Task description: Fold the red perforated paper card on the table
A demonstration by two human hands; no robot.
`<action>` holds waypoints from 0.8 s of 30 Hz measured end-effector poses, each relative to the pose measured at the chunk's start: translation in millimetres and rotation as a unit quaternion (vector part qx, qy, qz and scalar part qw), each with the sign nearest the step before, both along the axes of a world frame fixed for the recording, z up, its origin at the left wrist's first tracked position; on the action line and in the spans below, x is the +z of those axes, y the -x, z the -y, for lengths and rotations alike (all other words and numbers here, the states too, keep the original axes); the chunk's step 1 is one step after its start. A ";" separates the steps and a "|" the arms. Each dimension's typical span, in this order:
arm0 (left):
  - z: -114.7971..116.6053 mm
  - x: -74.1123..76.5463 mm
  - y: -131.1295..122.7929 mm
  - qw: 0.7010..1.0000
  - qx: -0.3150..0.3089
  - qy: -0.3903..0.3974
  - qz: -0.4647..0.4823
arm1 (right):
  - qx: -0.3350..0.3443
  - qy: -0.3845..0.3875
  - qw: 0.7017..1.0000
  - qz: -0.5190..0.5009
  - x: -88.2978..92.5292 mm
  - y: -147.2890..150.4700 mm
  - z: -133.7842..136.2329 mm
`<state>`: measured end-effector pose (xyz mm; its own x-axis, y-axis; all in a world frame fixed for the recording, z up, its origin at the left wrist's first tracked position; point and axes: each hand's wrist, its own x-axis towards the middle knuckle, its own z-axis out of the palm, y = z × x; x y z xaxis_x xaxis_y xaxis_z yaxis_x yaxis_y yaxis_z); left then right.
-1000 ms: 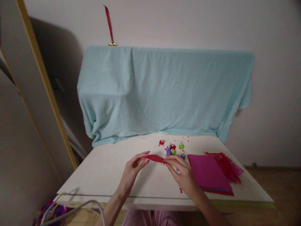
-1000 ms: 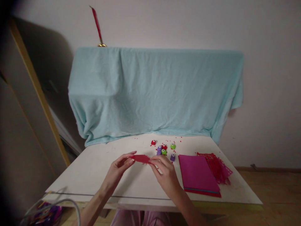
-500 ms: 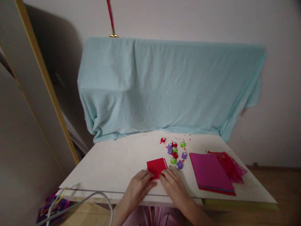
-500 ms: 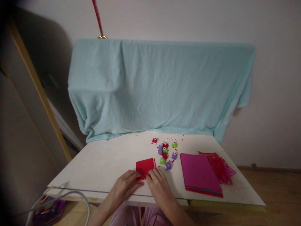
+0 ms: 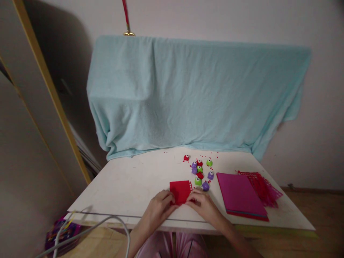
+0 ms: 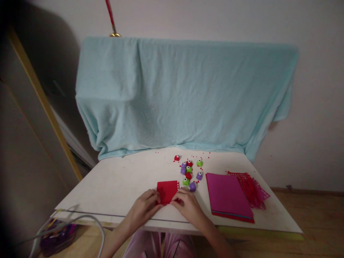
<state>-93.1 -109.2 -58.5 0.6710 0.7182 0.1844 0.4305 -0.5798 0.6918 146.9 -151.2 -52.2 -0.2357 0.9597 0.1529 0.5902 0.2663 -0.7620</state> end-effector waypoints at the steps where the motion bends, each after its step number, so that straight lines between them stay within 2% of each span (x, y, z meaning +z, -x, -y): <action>1: 0.1 0.3 -2.5 1.000 0.008 -0.004 -0.006 | -0.002 0.004 1.000 0.007 0.2 0.6 -1.0; 7: -2.7 2.8 -13.7 1.000 0.015 -0.012 -0.024 | -0.010 0.032 0.999 0.030 1.5 2.4 -8.1; 14: -6.9 -2.6 -14.7 0.998 0.000 -0.031 -0.052 | -0.017 0.040 0.998 0.053 -1.9 4.1 -12.9; 24: -10.1 -0.8 -14.6 0.999 -0.013 -0.023 -0.030 | -0.016 0.051 0.996 0.075 -1.5 2.8 -17.8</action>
